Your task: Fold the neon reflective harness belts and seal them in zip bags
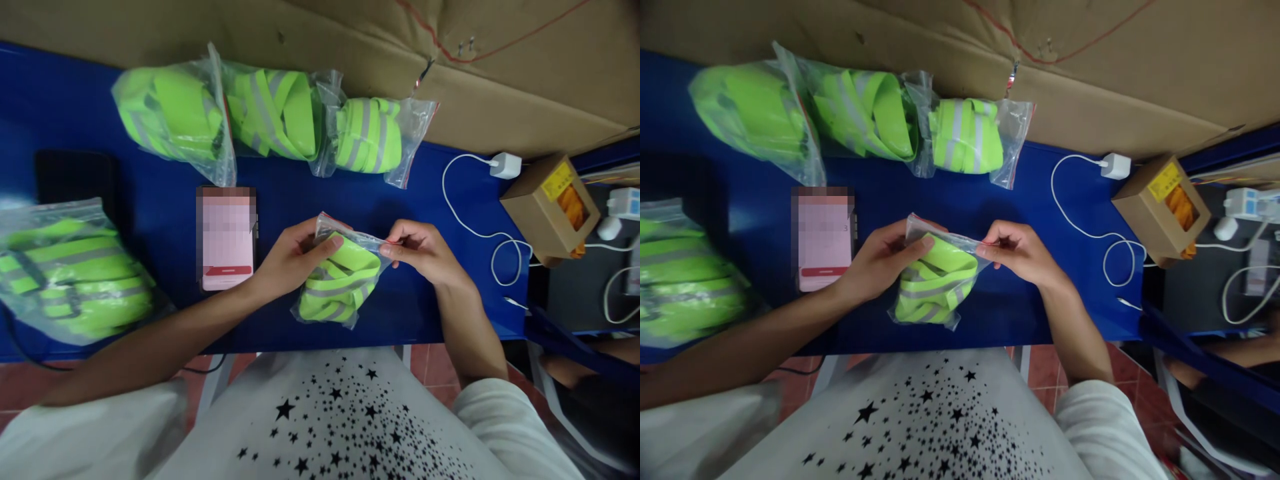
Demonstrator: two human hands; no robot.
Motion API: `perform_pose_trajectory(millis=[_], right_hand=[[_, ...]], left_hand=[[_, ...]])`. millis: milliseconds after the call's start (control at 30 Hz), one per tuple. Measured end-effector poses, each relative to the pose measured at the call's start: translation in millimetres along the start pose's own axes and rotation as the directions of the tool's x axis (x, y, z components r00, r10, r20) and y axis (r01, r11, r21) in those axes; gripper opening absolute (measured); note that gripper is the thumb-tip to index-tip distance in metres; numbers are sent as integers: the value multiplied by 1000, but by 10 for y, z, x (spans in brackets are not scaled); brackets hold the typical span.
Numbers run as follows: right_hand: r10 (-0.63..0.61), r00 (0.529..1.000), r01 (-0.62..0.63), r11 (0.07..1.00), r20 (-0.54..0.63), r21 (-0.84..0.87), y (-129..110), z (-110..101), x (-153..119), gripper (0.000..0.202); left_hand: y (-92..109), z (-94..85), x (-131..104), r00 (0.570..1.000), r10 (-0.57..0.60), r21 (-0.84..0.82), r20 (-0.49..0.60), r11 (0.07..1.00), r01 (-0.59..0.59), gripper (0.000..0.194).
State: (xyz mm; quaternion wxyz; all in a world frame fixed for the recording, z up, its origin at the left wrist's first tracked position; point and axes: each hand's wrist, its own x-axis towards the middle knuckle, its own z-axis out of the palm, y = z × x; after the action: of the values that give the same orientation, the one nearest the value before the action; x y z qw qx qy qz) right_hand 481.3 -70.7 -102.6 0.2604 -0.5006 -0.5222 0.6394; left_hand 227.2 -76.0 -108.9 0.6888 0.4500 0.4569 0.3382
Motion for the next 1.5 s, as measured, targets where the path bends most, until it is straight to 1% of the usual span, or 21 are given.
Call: perform_pose_trajectory(millis=[33, 100, 167, 233, 300, 433, 500, 567, 633, 733, 800, 867, 933, 1000, 1067, 1133, 1233, 1333, 1400, 1433, 1500], right_hand=[[-13, 1000, 14, 1000, 17, -8, -2, -8, -5, 28], [-25, 996, 27, 999, 86, -31, -19, -15, -15, 25], [-21, 989, 29, 998, 143, -49, -41, -2, -23, 25], [-17, 991, 24, 998, 129, -56, -53, 23, -23, 24], [-2, 997, 7, 998, 82, -54, -54, 44, -16, 26], [7, 999, -4, 998, 44, -62, -44, 33, 0, 31], [-16, 1000, 18, 998, 27, -60, -40, 9, -5, 31], [-33, 999, 34, 998, 13, -49, -35, -8, -20, 31], [-46, 999, 47, 998, 12, -36, -27, -8, -36, 30], [-65, 998, 65, 998, 6, -16, -6, 21, -43, 31], [-74, 997, 74, 997, -14, -25, 6, 42, -34, 33], [-87, 996, 87, 994, -5, -69, 4, 50, -23, 31], [-107, 993, 112, 984, 48, -137, -11, 43, -19, 25], [-127, 986, 147, 970, 111, -193, -33, 33, -23, 20], [-140, 979, 172, 958, 149, -230, -46, 33, -28, 19], [-143, 977, 179, 951, 157, -251, -42, 48, -26, 18], [-164, 978, 192, 949, 130, -252, -9, 88, -15, 18], [-251, 963, 266, 940, 95, -212, 33, 126, -14, 22], [-305, 948, 317, 932, 91, -175, 52, 142, -19, 24], [-314, 945, 325, 933, 92, -155, 58, 146, -21, 26], [-289, 952, 301, 945, 103, -130, 63, 145, -18, 28]], left_hand=[[8, -3, -1, 1000, 9, 12, -12, 1000, -9, 30], [10, -3, -6, 999, 20, 30, -34, 999, -19, 28], [-4, 3, -8, 998, 28, 51, -54, 998, -25, 27], [-25, 9, -6, 996, 34, 62, -85, 998, -29, 26], [-40, 7, -1, 993, 29, 46, -111, 999, -24, 28], [-26, -15, 14, 993, -15, -1, -117, 1000, 15, 38], [-2, -24, 11, 991, 10, 54, -133, 999, -3, 41], [25, -26, -8, 986, 71, 167, -148, 985, -46, 41], [43, -23, -42, 983, 132, 280, -128, 956, -92, 40], [41, -12, -89, 979, 189, 352, -69, 923, -154, 40], [30, -5, -94, 978, 201, 356, -62, 919, -166, 40], [27, 0, -80, 979, 186, 336, -81, 930, -149, 41], [36, 2, -60, 985, 145, 280, -94, 953, -114, 42], [50, 0, -48, 990, 107, 205, -89, 975, -87, 40], [51, -3, -49, 992, 97, 167, -82, 982, -82, 35], [31, -7, -57, 991, 108, 177, -81, 980, -92, 31], [-17, -13, -72, 987, 144, 231, -68, 965, -125, 29], [-41, -18, -83, 981, 188, 276, -40, 946, -170, 27], [-36, -18, -85, 980, 198, 283, -36, 942, -180, 26], [-32, -17, -85, 981, 191, 277, -38, 945, -173, 26], [-25, -13, -81, 986, 164, 245, -38, 958, -150, 27]])
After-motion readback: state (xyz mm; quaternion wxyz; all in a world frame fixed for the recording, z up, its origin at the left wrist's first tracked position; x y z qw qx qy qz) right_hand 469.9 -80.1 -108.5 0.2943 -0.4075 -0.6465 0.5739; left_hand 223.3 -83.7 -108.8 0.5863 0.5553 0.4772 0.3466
